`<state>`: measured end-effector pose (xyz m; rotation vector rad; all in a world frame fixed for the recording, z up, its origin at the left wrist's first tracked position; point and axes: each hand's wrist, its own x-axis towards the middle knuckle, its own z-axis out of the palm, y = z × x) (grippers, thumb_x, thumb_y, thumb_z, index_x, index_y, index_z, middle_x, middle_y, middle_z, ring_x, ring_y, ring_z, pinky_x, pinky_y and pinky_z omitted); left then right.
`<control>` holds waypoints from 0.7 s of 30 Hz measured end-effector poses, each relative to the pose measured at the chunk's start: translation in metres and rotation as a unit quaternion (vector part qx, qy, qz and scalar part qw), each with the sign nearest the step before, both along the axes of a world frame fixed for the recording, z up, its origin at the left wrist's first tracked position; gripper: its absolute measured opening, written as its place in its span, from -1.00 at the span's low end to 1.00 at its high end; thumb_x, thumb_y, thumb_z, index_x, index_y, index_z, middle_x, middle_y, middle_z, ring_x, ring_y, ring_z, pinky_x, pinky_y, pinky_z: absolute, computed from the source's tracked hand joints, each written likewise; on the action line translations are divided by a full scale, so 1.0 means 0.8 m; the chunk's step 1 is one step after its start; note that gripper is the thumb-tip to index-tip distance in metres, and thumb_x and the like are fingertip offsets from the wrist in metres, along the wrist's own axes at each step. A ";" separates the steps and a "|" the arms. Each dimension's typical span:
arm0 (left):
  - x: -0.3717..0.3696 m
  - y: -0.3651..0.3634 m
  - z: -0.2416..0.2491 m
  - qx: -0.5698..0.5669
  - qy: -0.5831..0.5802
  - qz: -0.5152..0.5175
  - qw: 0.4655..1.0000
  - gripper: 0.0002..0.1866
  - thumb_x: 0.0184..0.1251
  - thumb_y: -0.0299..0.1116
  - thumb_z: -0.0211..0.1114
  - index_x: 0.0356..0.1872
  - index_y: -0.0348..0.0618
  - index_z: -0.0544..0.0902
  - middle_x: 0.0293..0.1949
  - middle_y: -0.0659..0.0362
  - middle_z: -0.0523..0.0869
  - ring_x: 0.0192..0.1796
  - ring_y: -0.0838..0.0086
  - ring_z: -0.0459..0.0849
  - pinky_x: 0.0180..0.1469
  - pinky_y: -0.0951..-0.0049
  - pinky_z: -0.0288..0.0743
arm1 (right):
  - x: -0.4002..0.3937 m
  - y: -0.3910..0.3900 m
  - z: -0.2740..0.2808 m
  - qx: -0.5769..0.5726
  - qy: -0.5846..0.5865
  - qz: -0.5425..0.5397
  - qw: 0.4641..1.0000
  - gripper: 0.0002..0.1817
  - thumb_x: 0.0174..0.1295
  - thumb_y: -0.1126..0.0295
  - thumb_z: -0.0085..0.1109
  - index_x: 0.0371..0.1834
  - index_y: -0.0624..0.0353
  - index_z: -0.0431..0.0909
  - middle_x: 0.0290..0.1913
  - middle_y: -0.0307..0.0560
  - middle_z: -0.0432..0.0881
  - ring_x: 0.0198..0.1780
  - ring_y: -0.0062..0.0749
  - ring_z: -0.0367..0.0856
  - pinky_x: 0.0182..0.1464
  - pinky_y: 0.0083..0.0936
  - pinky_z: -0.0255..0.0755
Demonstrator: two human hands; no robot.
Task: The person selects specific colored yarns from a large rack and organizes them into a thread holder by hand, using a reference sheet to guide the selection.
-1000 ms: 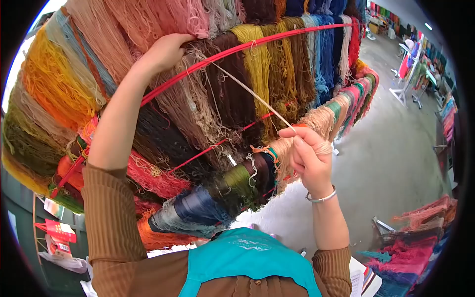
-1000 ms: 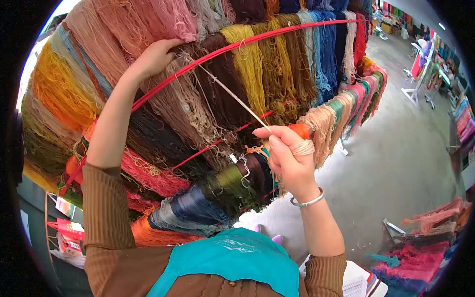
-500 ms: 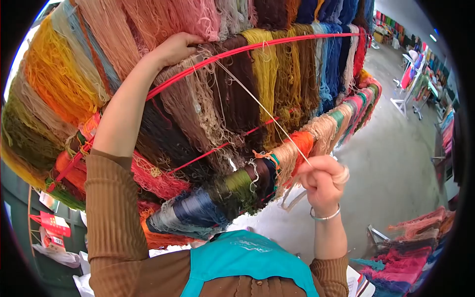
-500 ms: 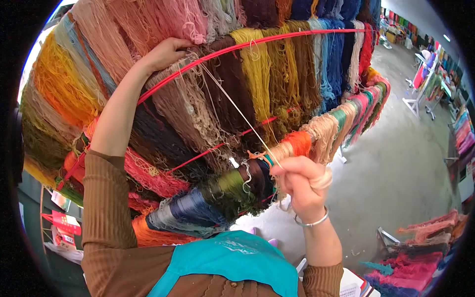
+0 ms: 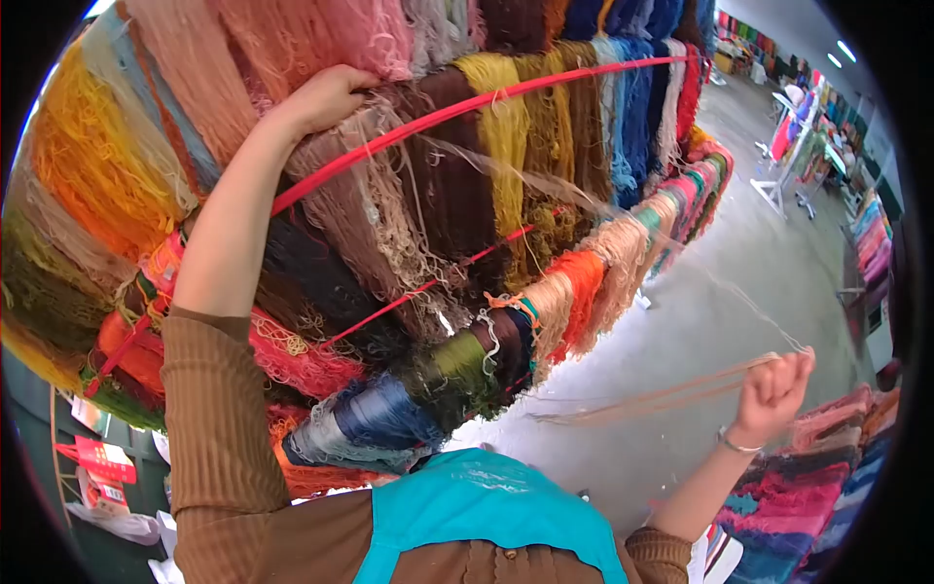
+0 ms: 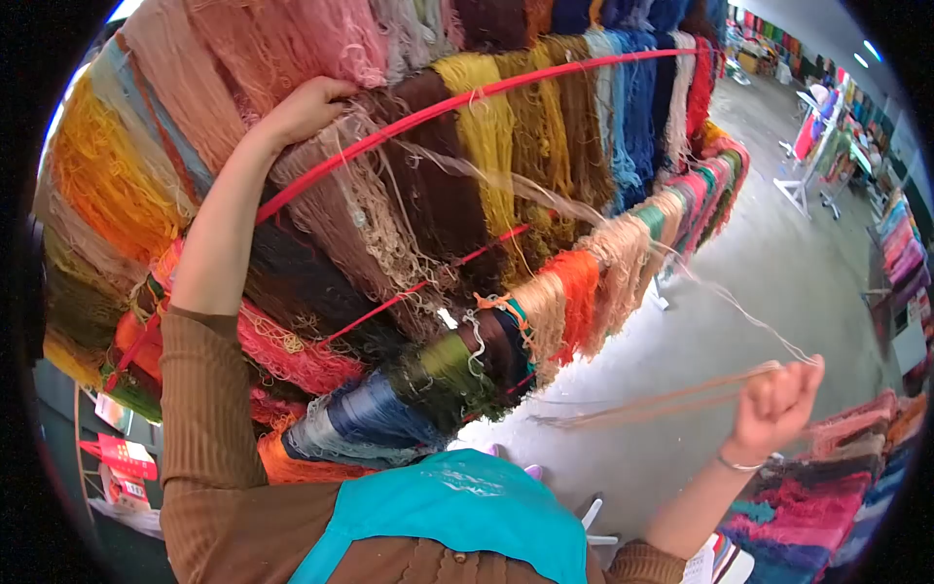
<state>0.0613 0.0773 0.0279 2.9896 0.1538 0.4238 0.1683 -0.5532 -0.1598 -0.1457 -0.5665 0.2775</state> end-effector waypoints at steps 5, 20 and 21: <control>0.004 0.009 0.002 0.028 0.027 -0.028 0.999 -0.68 0.21 -0.58 0.17 -0.01 -0.36 0.66 -0.13 -0.06 0.78 -0.07 0.30 0.72 0.09 0.29 0.53 | 0.060 -0.142 -0.060 -0.192 0.223 -0.169 0.941 -0.79 0.58 0.39 -0.21 -0.13 0.14 0.48 -0.65 -0.38 0.13 -0.73 -0.69 -0.01 -0.73 -0.67 -0.09; -0.013 -0.283 -0.038 0.101 -0.061 -0.229 0.966 -0.76 0.55 -0.49 0.09 0.10 -0.26 0.62 0.01 0.13 0.70 0.05 0.44 0.67 0.05 0.48 0.51 | 0.009 -0.232 -0.052 -0.716 0.143 -0.047 0.681 -0.74 0.45 0.26 0.07 -0.09 0.25 0.61 -0.67 -0.38 0.42 -0.76 -0.81 0.20 -0.76 -0.78 -0.02; -0.010 -0.330 -0.055 -0.044 0.008 -0.248 0.968 -0.79 0.50 -0.52 0.15 0.04 -0.30 0.64 -0.11 0.13 0.69 -0.07 0.49 0.65 -0.04 0.55 0.49 | 0.000 -0.231 -0.044 -0.638 0.135 -0.030 0.757 -0.72 0.48 0.25 0.04 -0.07 0.24 0.61 -0.66 -0.40 0.44 -0.75 -0.84 0.18 -0.75 -0.80 -0.02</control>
